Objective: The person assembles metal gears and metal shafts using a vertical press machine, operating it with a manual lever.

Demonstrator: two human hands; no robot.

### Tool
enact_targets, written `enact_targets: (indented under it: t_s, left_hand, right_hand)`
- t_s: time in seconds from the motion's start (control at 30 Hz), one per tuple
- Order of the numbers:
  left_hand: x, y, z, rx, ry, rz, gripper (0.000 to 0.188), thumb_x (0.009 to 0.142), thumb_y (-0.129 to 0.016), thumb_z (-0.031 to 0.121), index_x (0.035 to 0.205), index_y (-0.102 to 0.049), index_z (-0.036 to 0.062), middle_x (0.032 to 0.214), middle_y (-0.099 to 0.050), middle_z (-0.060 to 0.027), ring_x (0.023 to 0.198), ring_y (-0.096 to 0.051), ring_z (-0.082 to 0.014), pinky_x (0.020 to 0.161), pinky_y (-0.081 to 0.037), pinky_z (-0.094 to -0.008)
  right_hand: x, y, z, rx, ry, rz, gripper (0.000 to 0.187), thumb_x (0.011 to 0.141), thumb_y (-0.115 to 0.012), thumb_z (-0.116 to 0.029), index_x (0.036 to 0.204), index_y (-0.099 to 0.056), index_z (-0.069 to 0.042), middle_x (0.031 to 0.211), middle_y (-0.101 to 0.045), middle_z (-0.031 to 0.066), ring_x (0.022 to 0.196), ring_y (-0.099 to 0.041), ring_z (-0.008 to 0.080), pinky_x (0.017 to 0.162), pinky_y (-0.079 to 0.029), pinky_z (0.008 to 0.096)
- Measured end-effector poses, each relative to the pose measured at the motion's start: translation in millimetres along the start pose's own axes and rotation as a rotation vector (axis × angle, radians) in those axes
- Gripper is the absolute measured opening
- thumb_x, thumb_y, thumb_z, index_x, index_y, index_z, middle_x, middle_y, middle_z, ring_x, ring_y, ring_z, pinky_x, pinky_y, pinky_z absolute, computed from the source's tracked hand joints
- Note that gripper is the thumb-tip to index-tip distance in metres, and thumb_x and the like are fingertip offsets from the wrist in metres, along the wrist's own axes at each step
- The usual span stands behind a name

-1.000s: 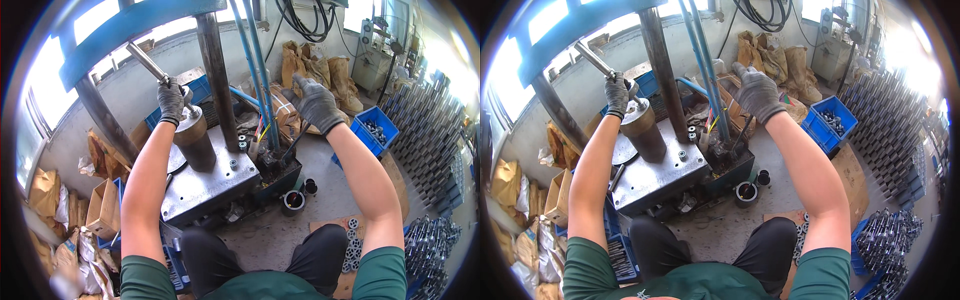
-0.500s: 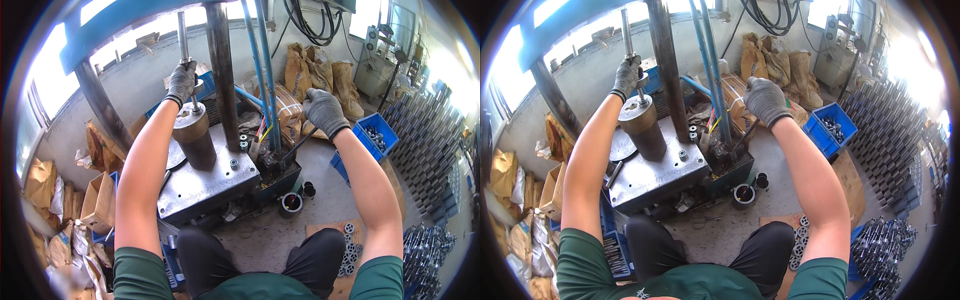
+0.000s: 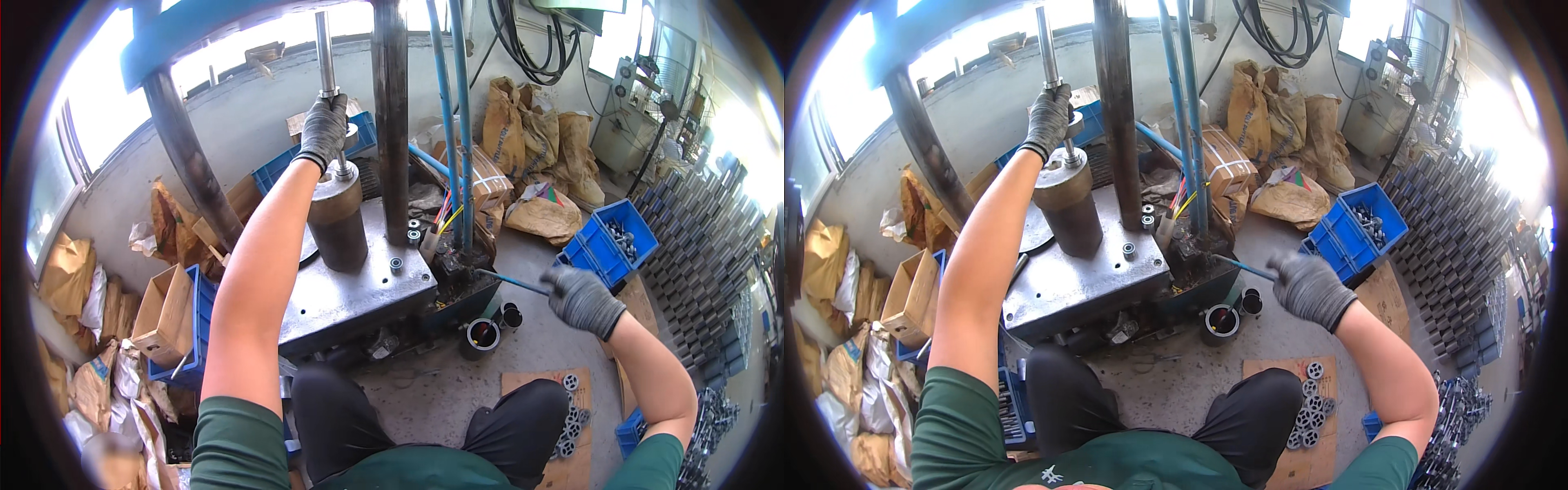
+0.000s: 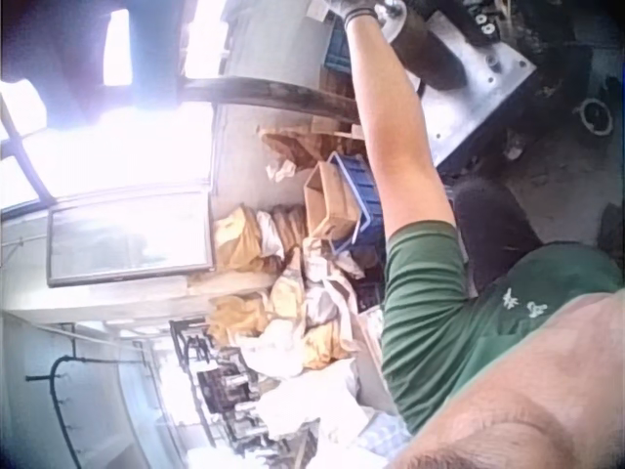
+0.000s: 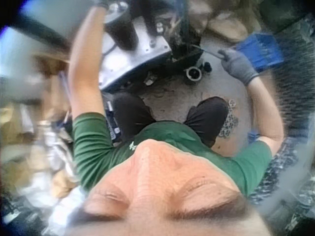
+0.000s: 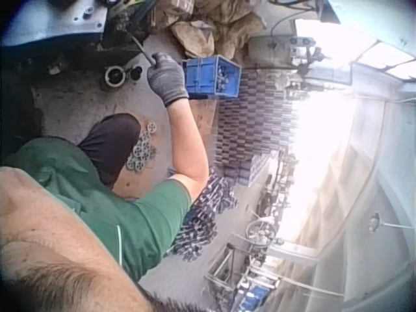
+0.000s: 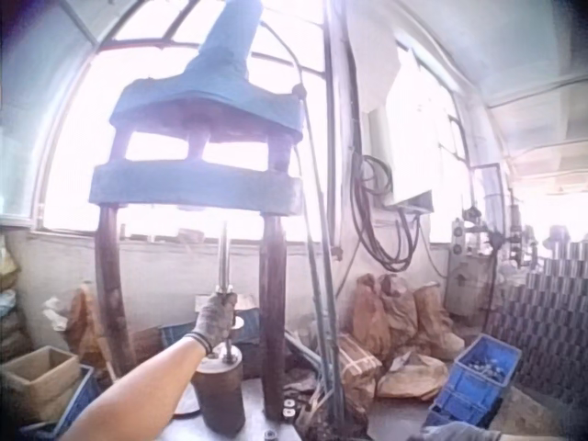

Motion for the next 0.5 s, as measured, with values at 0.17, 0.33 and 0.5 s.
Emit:
enact_targets:
  t_s: [0.17, 0.33, 0.5]
  left_hand:
    - [-17.0, -2.8, 13.4, -0.109, 0.067, 0.037, 0.032, 0.107, -0.053, 0.034, 0.113, -0.061, 0.0035, 0.073, -0.064, -0.0074, 0.065, -0.065, -0.0186, 0.061, -0.055, -0.0364]
    - [3.1, 4.7, -11.1, -0.061, 0.065, 0.039, 0.032, 0.107, -0.054, 0.035, 0.113, -0.062, 0.0049, 0.074, -0.066, -0.0086, 0.066, -0.066, -0.0207, 0.062, -0.055, -0.0384]
    - [7.6, -6.1, -9.6, 0.065, 0.027, 0.004, 0.036, 0.107, -0.053, 0.039, 0.112, -0.063, 0.0051, 0.071, -0.066, -0.0109, 0.066, -0.067, -0.0244, 0.065, -0.053, -0.0421]
  right_hand:
    - [1.4, -3.0, -20.5, 0.088, 0.095, -0.250, 0.043, 0.084, -0.059, -0.012, 0.126, -0.067, -0.006, 0.106, -0.072, 0.0199, 0.099, -0.069, 0.0387, 0.090, -0.056, 0.0441]
    - [1.9, -3.6, -36.0, 0.118, 0.093, -0.336, 0.040, 0.085, -0.059, -0.013, 0.123, -0.070, -0.005, 0.107, -0.073, 0.0186, 0.101, -0.069, 0.0370, 0.091, -0.056, 0.0430]
    - [-25.4, -27.6, -14.6, 0.157, 0.070, -0.302, 0.036, 0.086, -0.061, -0.015, 0.119, -0.072, -0.007, 0.108, -0.074, 0.0166, 0.099, -0.071, 0.0348, 0.090, -0.057, 0.0422]
Point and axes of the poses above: each hand's wrist, its own x-axis towards the middle knuckle, its own y-axis out of the back of the hand, z = x × y, the point moved 5 cm from there along x, towards the middle knuckle
